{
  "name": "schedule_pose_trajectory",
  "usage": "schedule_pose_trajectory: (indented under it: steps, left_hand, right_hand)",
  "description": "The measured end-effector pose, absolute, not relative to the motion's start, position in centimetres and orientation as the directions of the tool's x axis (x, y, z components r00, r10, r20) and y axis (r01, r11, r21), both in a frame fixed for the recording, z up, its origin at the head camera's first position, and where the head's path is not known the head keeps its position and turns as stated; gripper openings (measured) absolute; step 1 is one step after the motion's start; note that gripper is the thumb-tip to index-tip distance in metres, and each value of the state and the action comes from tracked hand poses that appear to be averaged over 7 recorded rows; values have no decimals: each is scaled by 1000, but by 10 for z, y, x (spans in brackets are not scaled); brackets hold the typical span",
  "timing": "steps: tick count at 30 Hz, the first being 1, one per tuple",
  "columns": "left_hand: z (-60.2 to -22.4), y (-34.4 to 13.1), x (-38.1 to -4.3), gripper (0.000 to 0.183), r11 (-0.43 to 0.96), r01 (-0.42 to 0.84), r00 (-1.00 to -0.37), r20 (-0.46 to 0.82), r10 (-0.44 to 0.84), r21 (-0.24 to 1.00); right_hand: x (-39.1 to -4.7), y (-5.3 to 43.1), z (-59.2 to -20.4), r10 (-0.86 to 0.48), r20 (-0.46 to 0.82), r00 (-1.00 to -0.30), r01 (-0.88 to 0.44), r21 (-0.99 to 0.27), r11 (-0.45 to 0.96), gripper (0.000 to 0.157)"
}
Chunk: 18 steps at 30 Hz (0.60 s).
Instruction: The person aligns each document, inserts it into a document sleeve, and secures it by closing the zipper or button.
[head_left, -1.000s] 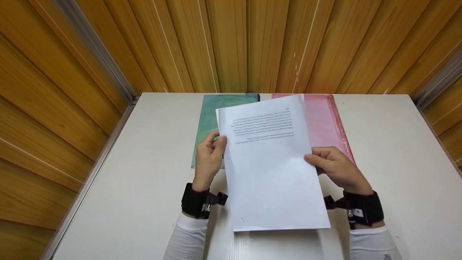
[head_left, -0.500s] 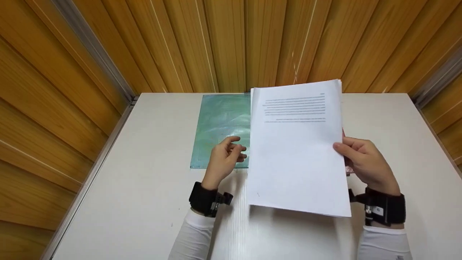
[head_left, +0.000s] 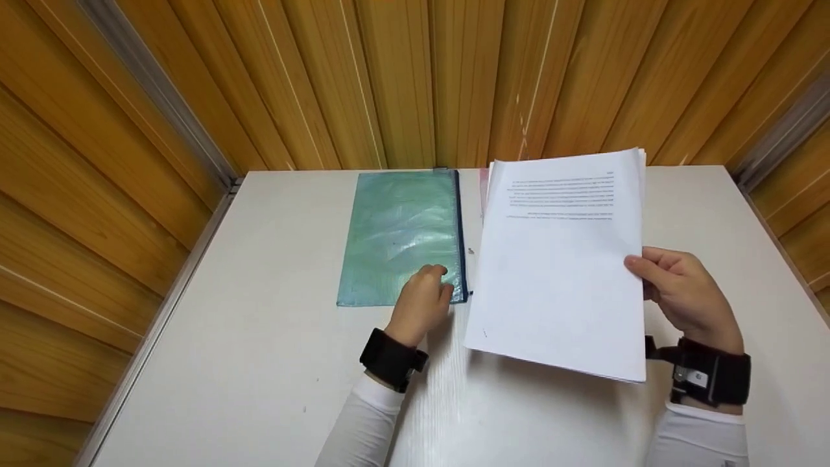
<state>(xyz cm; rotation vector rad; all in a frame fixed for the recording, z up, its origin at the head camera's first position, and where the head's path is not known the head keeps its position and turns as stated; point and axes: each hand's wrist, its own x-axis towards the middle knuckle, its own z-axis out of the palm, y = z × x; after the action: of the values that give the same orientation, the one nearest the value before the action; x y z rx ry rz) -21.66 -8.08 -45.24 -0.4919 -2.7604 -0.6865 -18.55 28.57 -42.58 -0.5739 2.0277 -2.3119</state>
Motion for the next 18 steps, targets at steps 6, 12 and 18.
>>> schedule_pose_trajectory:
  steps: [6,12,18]
  left_hand:
    - [-465,-65,-218,25,906,372,-895,339,291,203]
    - [-473,-58,-216,21,937,342,-881,368,296,66]
    - [-473,-58,-213,25,965,261,-895,376,239,5]
  right_hand:
    - [-190,284,-429,-245,187,-951,-176,-982,-69,42]
    - [-191,280,-431,-247,134,-960,-143,-990,18,46]
    - [-193,277,-430,-253,118,-960,-134,-990,45,47]
